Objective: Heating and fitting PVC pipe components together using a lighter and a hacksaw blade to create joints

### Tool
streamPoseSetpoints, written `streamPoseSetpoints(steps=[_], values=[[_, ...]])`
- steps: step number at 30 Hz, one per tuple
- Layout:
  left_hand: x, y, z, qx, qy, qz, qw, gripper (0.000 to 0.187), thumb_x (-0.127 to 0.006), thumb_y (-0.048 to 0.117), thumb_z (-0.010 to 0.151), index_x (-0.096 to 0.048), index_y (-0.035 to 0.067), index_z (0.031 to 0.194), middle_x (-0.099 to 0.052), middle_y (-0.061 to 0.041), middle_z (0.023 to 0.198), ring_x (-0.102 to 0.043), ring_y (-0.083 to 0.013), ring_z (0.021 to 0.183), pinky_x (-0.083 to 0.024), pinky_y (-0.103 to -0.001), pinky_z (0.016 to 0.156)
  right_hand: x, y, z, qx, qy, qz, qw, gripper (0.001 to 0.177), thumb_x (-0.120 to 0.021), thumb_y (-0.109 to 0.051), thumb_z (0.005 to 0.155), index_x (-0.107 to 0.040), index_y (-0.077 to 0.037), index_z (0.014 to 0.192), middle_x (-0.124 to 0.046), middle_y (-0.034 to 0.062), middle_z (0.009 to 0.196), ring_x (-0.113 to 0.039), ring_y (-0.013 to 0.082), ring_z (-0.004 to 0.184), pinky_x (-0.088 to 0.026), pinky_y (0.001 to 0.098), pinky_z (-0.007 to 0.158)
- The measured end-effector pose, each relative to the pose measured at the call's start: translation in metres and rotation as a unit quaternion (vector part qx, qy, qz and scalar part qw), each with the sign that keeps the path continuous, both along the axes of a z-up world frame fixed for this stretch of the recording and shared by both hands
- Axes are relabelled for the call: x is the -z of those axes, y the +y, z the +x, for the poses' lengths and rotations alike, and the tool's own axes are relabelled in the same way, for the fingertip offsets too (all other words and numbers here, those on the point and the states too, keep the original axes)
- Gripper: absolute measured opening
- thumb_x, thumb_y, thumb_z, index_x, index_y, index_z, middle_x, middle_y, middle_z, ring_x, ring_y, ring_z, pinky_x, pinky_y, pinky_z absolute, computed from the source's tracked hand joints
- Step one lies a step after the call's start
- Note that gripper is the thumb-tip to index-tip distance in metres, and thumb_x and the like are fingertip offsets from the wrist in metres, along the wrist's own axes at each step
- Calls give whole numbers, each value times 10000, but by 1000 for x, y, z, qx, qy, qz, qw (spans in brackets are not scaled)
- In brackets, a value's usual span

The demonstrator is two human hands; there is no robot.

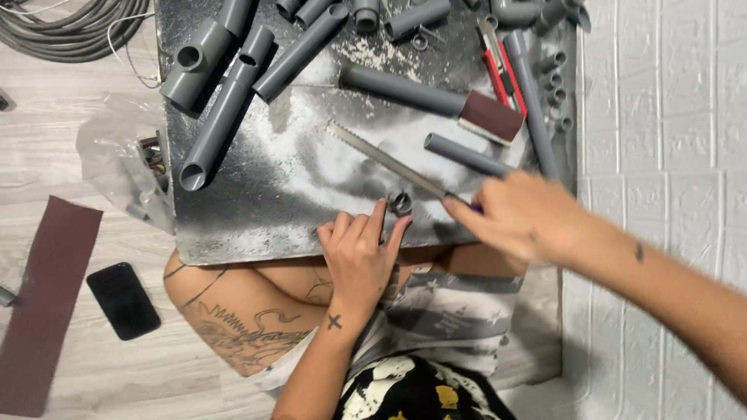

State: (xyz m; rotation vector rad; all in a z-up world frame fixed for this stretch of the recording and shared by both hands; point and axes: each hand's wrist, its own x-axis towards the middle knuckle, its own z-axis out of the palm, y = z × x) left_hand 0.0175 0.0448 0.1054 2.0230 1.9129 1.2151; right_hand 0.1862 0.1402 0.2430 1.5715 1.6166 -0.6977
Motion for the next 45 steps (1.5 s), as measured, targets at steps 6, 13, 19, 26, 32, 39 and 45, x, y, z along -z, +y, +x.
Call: streamPoseSetpoints(steps=[6,13,19,26,32,39,45], values=[[66,-67,2,211,-192,51,957,269,-790,119,822,-625,120,610,-481,27,471,-518,-190,458,-434,-283,491,36,35,-33,-84,-33,81,993,668,-400,-581,924,-810,-56,958,-760,259,882,-755,475,861,-587,578,691],[57,-76,-1,321,-182,-178,912,196,-656,130,906,-757,24,777,-720,-63,712,-568,-236,459,-491,-352,501,33,14,-39,-67,-39,141,987,576,-441,-448,998,-787,2,903,-759,257,951,-713,460,787,-568,523,731],[51,-74,-5,277,-210,-199,916,156,-662,143,899,-761,24,878,-731,-59,783,-612,-253,532,-497,-342,536,30,10,-53,-2,-21,107,994,606,-361,-376,998,-767,53,865,-743,292,955,-678,487,806,-542,559,794],[51,-75,-8,267,-200,-213,918,179,-644,150,905,-769,22,899,-748,-59,819,-639,-265,561,-511,-353,552,36,13,-59,6,-18,112,993,588,-370,-370,1001,-767,51,893,-743,284,980,-695,475,823,-551,561,784],[57,-74,-6,260,-186,-236,918,189,-653,163,906,-780,24,917,-752,-64,812,-641,-256,546,-519,-352,544,40,16,-61,-8,-17,113,993,589,-356,-362,1013,-763,53,922,-742,294,980,-704,476,814,-558,556,780],[56,-73,-6,259,-189,-262,910,176,-645,161,911,-765,36,876,-709,-44,735,-616,-241,528,-504,-354,541,30,13,-71,-26,-34,97,994,562,-361,-330,1009,-772,31,880,-755,254,876,-702,415,711,-565,514,687],[61,-74,-9,253,-179,-267,913,207,-632,189,925,-770,35,917,-735,-57,807,-643,-244,575,-515,-357,556,0,23,18,-238,26,203,950,785,-274,-384,1158,-449,-114,442,-480,46,418,-386,239,321,-354,370,366]])
